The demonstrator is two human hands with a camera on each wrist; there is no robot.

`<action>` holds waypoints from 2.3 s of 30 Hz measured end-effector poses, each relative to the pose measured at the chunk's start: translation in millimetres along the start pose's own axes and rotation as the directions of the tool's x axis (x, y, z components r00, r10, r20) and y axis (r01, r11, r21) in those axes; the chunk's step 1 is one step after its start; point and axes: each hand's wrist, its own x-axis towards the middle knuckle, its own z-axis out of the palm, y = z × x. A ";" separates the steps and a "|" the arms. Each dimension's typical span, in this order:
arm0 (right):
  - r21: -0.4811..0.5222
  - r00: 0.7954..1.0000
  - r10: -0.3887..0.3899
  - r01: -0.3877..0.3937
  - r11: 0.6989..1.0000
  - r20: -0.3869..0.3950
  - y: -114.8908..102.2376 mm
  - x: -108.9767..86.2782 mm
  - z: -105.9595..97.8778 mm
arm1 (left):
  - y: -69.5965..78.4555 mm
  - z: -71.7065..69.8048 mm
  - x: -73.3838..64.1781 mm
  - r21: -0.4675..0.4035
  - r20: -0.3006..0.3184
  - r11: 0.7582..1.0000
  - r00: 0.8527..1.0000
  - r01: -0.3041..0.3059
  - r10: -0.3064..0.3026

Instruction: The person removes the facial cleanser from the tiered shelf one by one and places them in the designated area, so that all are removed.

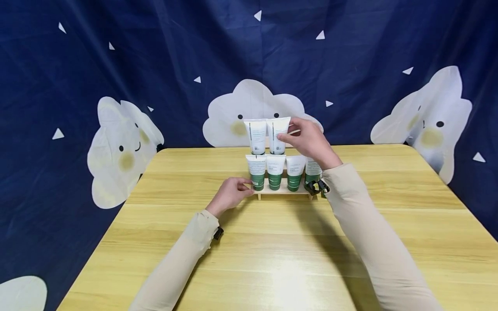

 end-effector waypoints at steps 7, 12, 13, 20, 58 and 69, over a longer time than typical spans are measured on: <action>-0.004 0.999 0.018 -0.018 1.000 -0.033 -0.4 -2.2 -1.2 | 0.3 -0.3 -0.4 0.003 0.001 1.000 1.000 0.000 0.000; 0.015 0.998 0.031 -0.030 0.999 -0.051 1.7 -5.5 -7.2 | -0.2 0.0 -0.1 -0.002 0.005 1.000 1.000 0.009 -0.009; 0.018 0.998 0.034 -0.033 0.999 -0.052 2.4 -6.2 -9.0 | -0.2 0.1 -0.1 -0.003 0.005 1.000 1.000 0.010 -0.010; 0.045 0.997 0.027 -0.024 0.999 -0.075 5.4 -11.8 -22.8 | -0.7 0.2 0.1 -0.004 0.003 1.000 1.000 0.001 -0.001; 0.191 0.932 0.158 -0.099 0.977 -0.326 90.1 -65.7 -87.2 | -0.6 2.4 -3.1 -0.014 -0.007 1.000 1.000 -0.001 0.001; 0.227 0.912 0.216 -0.142 0.963 -0.348 103.1 -74.7 -95.4 | -1.9 2.4 -1.1 -0.015 -0.007 1.000 1.000 -0.011 0.011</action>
